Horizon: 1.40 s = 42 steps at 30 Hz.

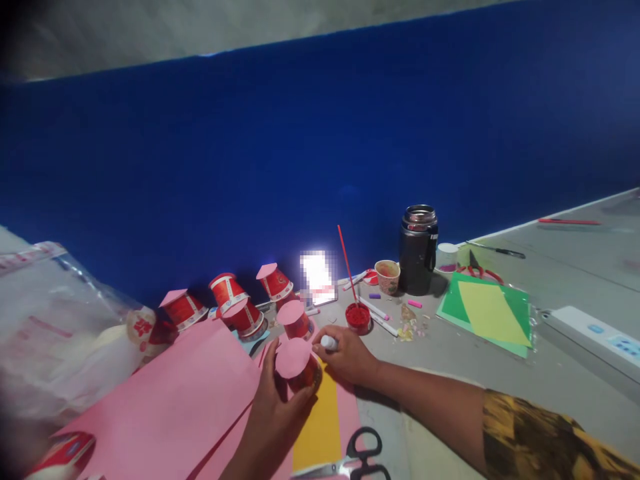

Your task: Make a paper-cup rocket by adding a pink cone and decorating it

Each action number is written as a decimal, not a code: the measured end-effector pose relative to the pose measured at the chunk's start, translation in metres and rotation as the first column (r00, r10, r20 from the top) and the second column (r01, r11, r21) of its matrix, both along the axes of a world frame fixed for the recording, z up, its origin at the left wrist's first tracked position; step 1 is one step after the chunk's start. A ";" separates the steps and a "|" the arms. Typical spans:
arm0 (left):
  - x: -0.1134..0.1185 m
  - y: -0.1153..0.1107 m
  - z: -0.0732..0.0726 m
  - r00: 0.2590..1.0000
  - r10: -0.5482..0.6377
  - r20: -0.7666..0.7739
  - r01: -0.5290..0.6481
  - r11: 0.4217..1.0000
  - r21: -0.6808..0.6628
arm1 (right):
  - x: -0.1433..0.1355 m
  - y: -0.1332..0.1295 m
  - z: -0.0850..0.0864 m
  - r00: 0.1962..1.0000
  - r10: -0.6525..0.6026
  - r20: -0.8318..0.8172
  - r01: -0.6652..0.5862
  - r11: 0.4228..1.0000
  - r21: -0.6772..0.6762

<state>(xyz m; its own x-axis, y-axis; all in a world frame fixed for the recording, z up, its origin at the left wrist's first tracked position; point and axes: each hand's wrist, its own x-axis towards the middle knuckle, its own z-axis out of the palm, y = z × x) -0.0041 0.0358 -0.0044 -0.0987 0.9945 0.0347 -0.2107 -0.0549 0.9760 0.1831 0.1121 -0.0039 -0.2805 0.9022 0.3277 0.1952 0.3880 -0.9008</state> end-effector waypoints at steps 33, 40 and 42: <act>-0.011 0.004 0.025 0.901 -0.014 0.434 0.086 0.986 -0.145 | 0.007 -0.009 0.001 0.996 0.047 0.073 -0.056 0.989 0.134; -0.011 0.003 0.025 0.883 -0.083 0.462 0.181 0.968 -0.173 | 0.008 -0.008 -0.001 0.995 0.039 0.092 -0.057 0.980 0.193; -0.011 0.002 0.024 0.884 -0.091 0.458 0.195 0.963 -0.184 | 0.008 -0.008 -0.002 0.994 0.041 0.102 -0.061 0.976 0.208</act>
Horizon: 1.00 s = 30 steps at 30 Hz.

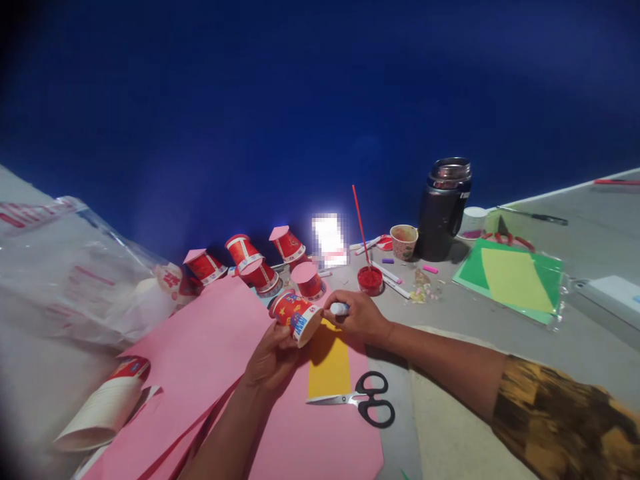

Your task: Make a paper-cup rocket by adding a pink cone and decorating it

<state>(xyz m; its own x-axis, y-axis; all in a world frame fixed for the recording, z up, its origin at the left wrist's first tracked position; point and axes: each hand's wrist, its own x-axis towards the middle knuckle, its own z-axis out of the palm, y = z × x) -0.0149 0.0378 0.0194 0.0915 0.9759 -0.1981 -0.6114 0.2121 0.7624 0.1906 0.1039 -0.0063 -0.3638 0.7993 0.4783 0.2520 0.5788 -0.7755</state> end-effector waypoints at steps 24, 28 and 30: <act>-0.013 0.000 0.009 0.846 0.274 -0.458 -0.178 0.954 0.242 | 0.009 -0.001 0.005 0.962 -0.149 0.230 0.038 0.904 0.425; -0.011 -0.002 0.005 0.946 0.149 -0.288 -0.163 0.986 -0.026 | 0.008 -0.008 0.007 0.959 -0.169 0.226 0.044 0.880 0.472; -0.008 -0.002 0.005 0.975 0.100 -0.197 -0.118 0.990 -0.078 | 0.006 -0.012 0.007 0.958 -0.181 0.221 0.052 0.870 0.490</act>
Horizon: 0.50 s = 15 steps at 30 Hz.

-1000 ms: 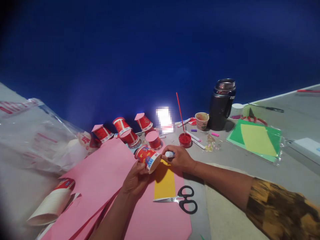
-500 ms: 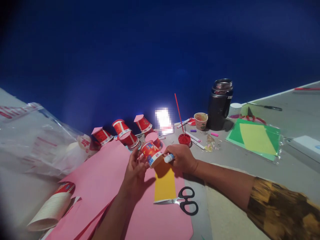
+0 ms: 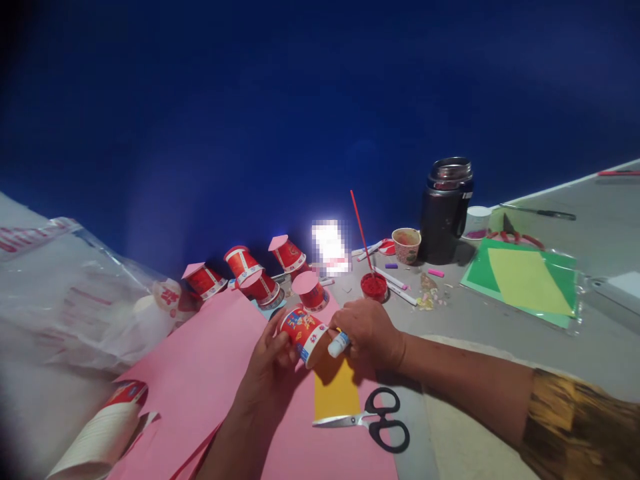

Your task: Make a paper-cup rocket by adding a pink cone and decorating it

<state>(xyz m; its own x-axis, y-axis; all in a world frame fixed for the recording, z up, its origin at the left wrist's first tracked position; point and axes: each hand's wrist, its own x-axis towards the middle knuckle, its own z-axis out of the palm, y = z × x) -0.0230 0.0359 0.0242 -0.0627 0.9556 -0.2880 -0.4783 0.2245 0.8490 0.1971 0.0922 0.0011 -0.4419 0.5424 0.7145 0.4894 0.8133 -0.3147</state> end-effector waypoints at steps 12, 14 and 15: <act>-0.030 -0.004 -0.010 0.929 -0.122 0.349 0.112 0.992 0.050 | -0.004 -0.008 0.009 0.970 0.076 -0.231 -0.158 0.920 -0.359; -0.030 -0.009 -0.009 0.934 -0.145 0.326 0.113 0.987 0.114 | -0.005 -0.003 0.006 0.967 0.029 -0.252 -0.140 0.889 -0.437; -0.028 -0.011 -0.008 0.939 -0.144 0.311 0.106 0.985 0.136 | -0.006 -0.001 0.004 0.967 -0.002 -0.256 -0.124 0.872 -0.473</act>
<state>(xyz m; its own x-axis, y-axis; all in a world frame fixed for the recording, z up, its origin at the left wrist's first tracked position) -0.0514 0.0247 0.0159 0.1364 0.9776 -0.1604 -0.7020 0.2096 0.6806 0.1909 0.0912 0.0047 -0.3344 0.8231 0.4591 0.3022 0.5550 -0.7750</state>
